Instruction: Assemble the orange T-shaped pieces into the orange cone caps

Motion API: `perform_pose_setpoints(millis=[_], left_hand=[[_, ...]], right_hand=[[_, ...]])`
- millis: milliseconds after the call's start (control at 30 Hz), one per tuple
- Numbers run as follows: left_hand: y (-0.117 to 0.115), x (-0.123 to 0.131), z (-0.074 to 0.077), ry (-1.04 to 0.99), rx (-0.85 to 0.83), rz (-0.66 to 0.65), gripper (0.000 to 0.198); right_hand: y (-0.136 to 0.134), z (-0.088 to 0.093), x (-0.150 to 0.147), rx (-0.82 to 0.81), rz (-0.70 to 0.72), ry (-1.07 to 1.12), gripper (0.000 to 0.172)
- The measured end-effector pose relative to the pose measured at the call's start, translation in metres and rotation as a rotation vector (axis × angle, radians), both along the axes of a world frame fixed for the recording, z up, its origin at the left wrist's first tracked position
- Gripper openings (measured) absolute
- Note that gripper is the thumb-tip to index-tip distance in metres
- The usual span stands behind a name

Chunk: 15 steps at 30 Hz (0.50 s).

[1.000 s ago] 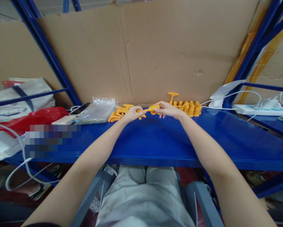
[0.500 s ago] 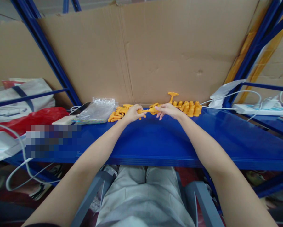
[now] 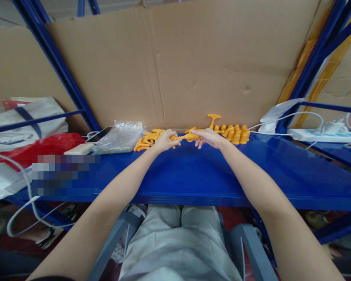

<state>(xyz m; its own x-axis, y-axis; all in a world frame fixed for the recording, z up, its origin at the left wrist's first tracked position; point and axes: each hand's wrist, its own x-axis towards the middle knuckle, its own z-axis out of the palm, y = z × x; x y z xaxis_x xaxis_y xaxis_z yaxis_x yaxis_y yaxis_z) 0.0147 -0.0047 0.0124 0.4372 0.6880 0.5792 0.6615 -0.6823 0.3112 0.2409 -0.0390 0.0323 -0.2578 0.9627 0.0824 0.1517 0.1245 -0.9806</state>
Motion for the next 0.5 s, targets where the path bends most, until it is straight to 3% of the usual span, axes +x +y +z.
perform_pose_setpoints(millis=[500], left_hand=[[0.0, -0.0001, -0.0029, 0.034, 0.007, 0.034, 0.019]], right_hand=[[-0.0008, 0.0028, -0.005, -0.087, -0.028, 0.059, 0.027]])
